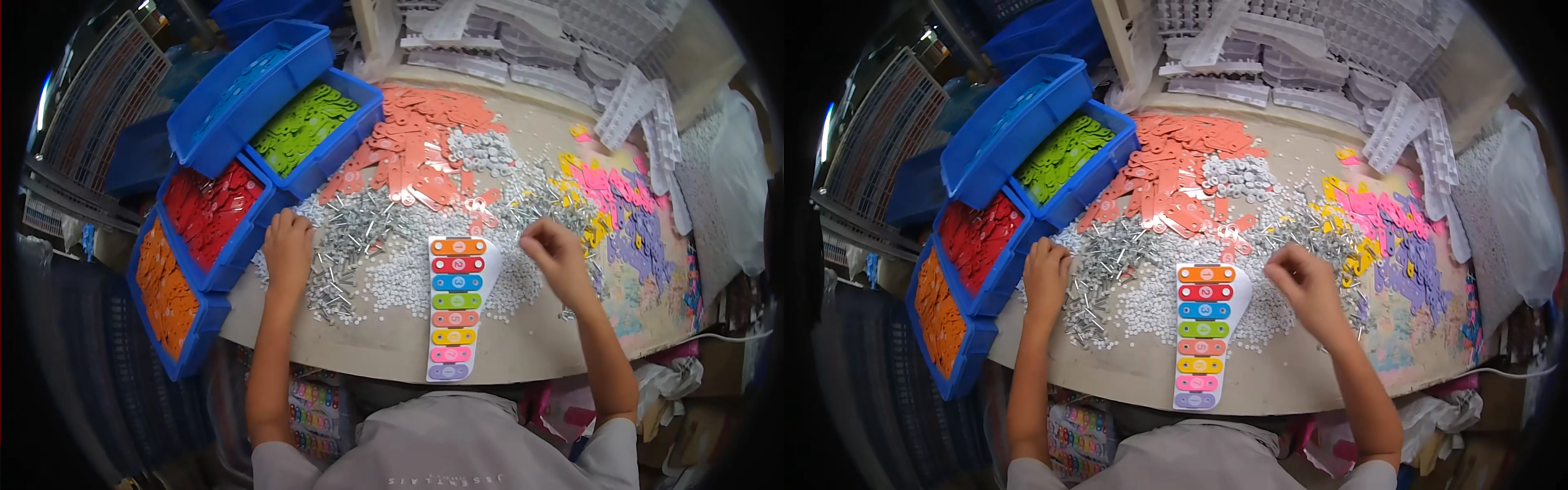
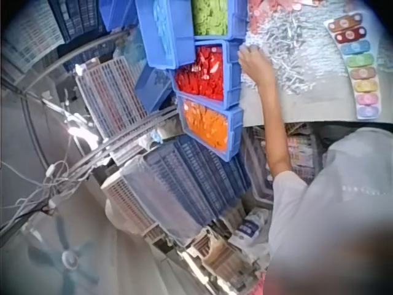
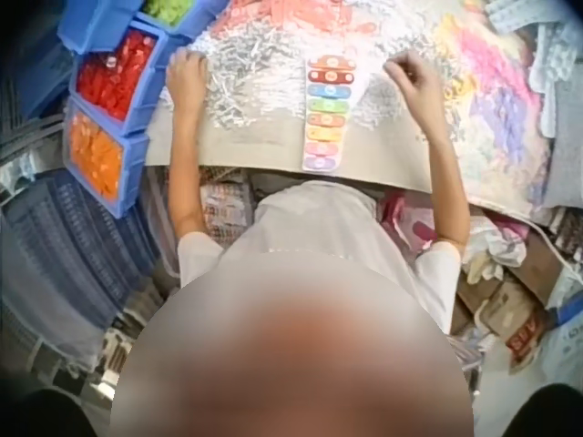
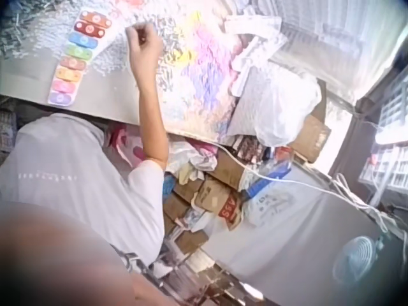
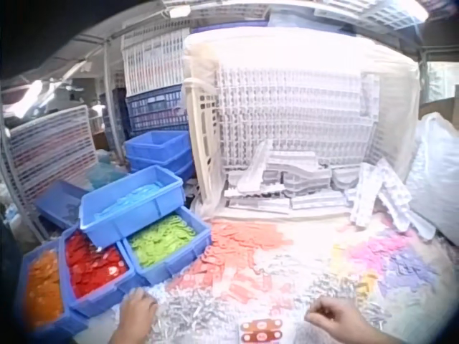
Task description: Assembling small colorful plastic components into a white frame on a factory workbench.
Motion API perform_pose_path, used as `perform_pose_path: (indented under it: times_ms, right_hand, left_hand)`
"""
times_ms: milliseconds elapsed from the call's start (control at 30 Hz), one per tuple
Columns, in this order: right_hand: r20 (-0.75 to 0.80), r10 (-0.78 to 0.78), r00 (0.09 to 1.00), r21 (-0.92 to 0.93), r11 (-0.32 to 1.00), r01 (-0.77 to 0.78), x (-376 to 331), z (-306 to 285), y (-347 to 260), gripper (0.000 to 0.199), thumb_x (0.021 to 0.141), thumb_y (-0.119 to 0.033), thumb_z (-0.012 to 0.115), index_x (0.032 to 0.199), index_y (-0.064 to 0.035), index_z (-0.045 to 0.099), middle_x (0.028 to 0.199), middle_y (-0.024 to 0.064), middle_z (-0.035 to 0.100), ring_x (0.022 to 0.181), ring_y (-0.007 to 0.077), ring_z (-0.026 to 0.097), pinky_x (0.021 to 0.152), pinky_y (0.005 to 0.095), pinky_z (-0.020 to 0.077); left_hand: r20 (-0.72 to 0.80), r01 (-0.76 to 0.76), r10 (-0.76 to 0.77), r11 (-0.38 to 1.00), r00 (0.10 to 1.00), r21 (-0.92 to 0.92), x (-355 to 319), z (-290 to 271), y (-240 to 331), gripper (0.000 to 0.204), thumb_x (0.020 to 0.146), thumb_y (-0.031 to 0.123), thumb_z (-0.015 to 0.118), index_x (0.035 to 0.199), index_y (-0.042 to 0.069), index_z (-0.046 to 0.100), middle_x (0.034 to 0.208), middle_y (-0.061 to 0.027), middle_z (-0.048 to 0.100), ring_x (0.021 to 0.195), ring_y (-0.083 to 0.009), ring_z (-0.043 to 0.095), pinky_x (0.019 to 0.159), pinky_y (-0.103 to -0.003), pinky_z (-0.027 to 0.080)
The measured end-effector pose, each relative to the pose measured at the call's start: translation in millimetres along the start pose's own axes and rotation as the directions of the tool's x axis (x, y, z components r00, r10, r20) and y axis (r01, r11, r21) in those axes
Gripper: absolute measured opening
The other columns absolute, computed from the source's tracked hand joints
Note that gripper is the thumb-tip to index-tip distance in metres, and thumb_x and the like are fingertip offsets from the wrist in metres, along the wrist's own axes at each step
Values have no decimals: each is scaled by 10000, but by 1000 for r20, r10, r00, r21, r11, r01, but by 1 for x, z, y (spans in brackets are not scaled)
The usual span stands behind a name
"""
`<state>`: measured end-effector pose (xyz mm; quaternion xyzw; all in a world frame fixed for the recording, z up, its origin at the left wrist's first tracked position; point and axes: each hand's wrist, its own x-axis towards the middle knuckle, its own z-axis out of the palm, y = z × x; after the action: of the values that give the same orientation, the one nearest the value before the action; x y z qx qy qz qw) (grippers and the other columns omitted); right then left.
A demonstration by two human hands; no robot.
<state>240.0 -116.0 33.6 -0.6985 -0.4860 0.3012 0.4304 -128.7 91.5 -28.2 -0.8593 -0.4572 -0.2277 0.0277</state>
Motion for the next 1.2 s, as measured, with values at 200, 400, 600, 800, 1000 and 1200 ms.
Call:
perform_pose_path:
  times_ms: [200,400,600,800,1000,1200]
  right_hand:
    - [264,205,942,359,886,-294,-29,31,7,85,982,-102,655,954,-24,634,737,-10,620,622,46,558,517,198,422]
    - [333,229,915,398,845,-356,-29,41,10,119,997,-132,647,980,-14,640,744,8,663,650,43,594,512,194,428]
    - [306,229,924,334,883,-330,-27,49,10,87,975,-76,661,945,-7,619,729,22,653,594,32,552,484,196,368]
    - [241,284,928,-36,958,-284,-18,43,-2,299,890,-176,789,978,-53,531,627,-1,620,536,40,521,483,221,350]
    - [193,219,956,-155,969,-191,-10,38,0,643,803,-303,868,1239,-58,464,613,35,610,501,98,548,466,264,376]
    - [385,370,845,-53,924,-380,0,33,-1,780,831,-294,851,1382,-3,383,635,45,609,455,96,536,396,256,356]
  left_hand:
    - [-32,88,-95,982,995,-170,-3,-20,44,90,911,46,681,974,19,623,847,-98,619,811,-264,619,714,-375,489]
    - [550,550,-35,125,834,-826,-25,-29,117,77,950,59,682,1000,10,650,828,-39,682,710,-64,604,632,-212,468]
    - [750,766,158,-122,642,-631,-26,-8,137,135,968,88,670,1061,-9,683,831,-58,707,660,-54,609,535,-178,469]
    - [751,780,216,-123,624,-614,-28,7,139,145,971,103,671,1063,-7,688,824,-61,708,638,-50,603,498,-168,457]
    - [743,764,215,-21,633,-645,-27,11,141,234,957,109,694,1139,-5,602,813,-61,701,626,-47,581,542,-171,446]
    - [745,713,147,220,651,-666,-28,29,142,512,940,170,737,1279,-1,395,832,-89,706,695,-64,600,582,-212,416]
